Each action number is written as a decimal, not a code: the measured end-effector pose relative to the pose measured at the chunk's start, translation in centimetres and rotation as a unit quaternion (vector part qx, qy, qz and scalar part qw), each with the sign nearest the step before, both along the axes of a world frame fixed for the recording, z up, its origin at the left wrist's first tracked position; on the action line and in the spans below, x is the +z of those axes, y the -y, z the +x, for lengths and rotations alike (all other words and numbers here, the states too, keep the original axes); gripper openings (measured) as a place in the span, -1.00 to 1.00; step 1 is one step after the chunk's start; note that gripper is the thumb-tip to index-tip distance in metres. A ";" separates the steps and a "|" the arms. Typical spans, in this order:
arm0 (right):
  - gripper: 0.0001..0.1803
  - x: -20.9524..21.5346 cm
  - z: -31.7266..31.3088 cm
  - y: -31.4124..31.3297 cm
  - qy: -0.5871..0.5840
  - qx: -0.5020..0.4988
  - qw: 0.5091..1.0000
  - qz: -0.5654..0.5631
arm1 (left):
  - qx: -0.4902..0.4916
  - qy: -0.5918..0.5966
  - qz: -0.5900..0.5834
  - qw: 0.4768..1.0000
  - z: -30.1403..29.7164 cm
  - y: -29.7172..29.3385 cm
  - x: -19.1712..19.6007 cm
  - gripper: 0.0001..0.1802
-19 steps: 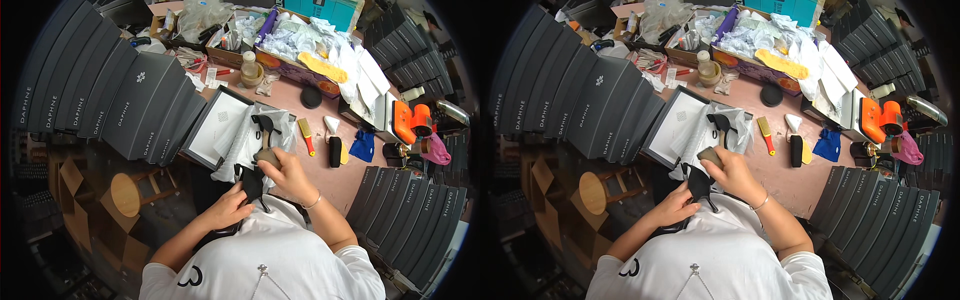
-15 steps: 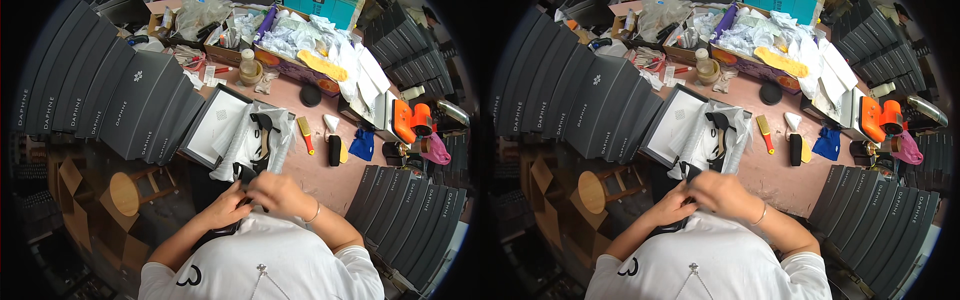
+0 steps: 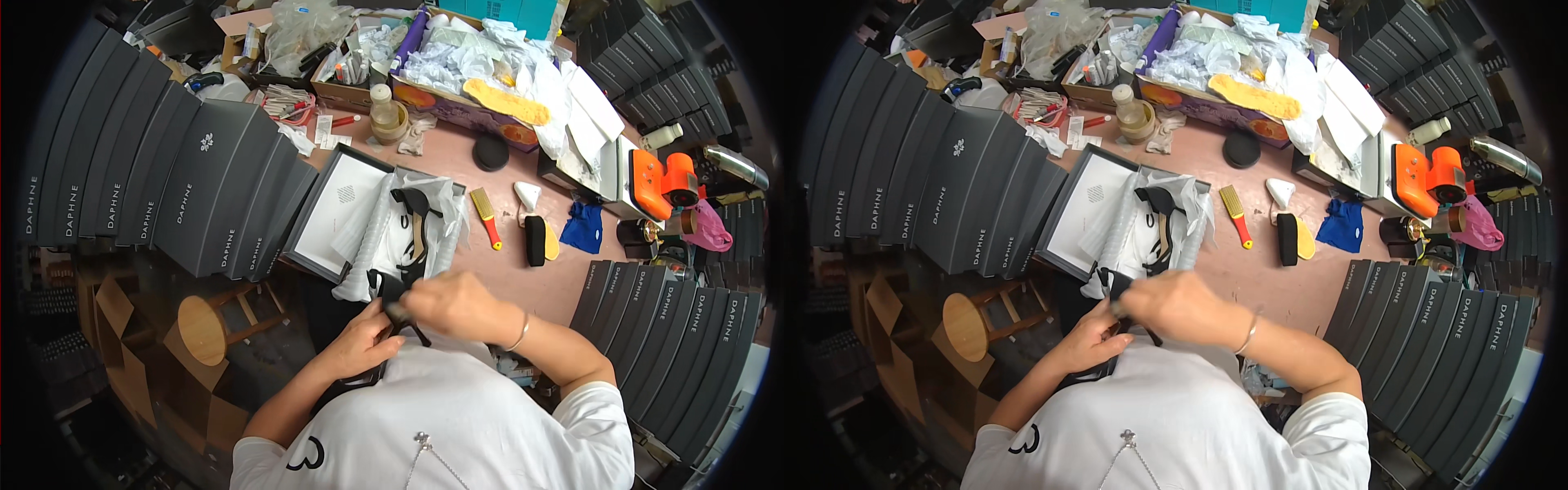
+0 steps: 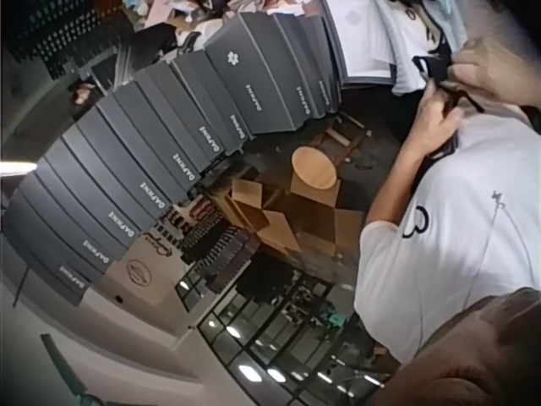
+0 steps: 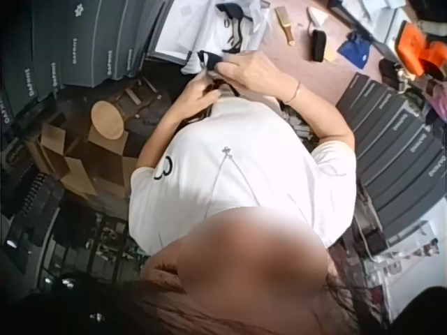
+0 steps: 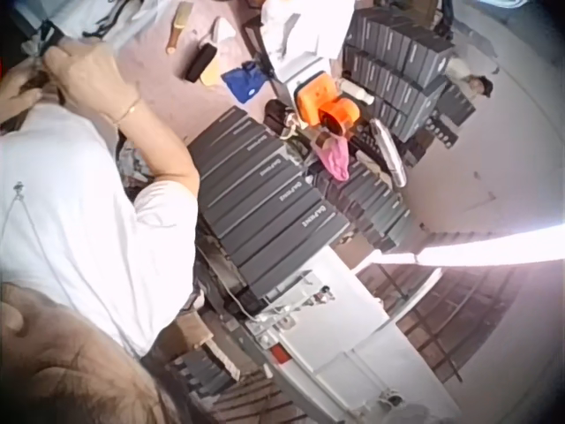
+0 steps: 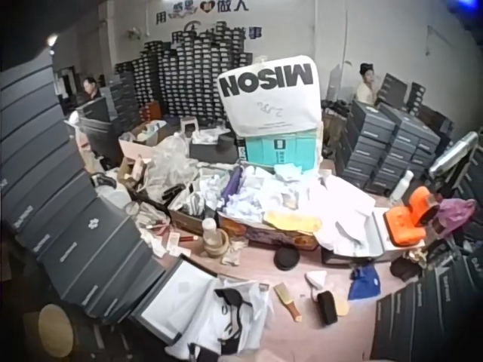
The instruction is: Packaging black high-heeled shoes into branded boxes with protective tissue paper and silica packets.
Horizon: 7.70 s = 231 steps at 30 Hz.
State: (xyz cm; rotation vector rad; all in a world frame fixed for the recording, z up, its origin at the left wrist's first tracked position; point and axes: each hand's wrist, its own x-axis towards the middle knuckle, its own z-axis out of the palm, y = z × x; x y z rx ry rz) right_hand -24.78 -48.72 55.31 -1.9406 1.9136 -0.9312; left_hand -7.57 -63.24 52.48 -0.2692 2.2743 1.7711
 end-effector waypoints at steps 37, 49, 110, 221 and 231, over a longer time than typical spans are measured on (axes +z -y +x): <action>-0.50 -20.7 -10.1 -8.0 0.263 -0.499 0.815 0.134 | 0.069 -0.005 -0.005 0.998 -4.1 4.6 1.1 -0.60; -0.57 1.1 -3.6 -2.9 -0.131 -0.060 0.987 -0.074 | 0.022 0.000 -0.025 0.999 -3.1 3.4 1.2 -0.58; -0.64 -21.9 -6.7 -16.1 0.145 -0.619 0.769 0.060 | 0.063 0.079 0.232 0.968 -11.8 0.8 -1.8 -0.78; -0.20 -6.8 8.5 -9.4 0.669 -0.255 0.696 0.049 | -0.100 -0.234 -0.325 0.911 -19.0 9.1 -0.9 -0.59; -0.08 -4.3 3.1 -13.1 0.699 -0.310 0.644 -0.037 | 0.008 -0.203 -0.274 0.940 -25.7 8.9 -0.6 -0.81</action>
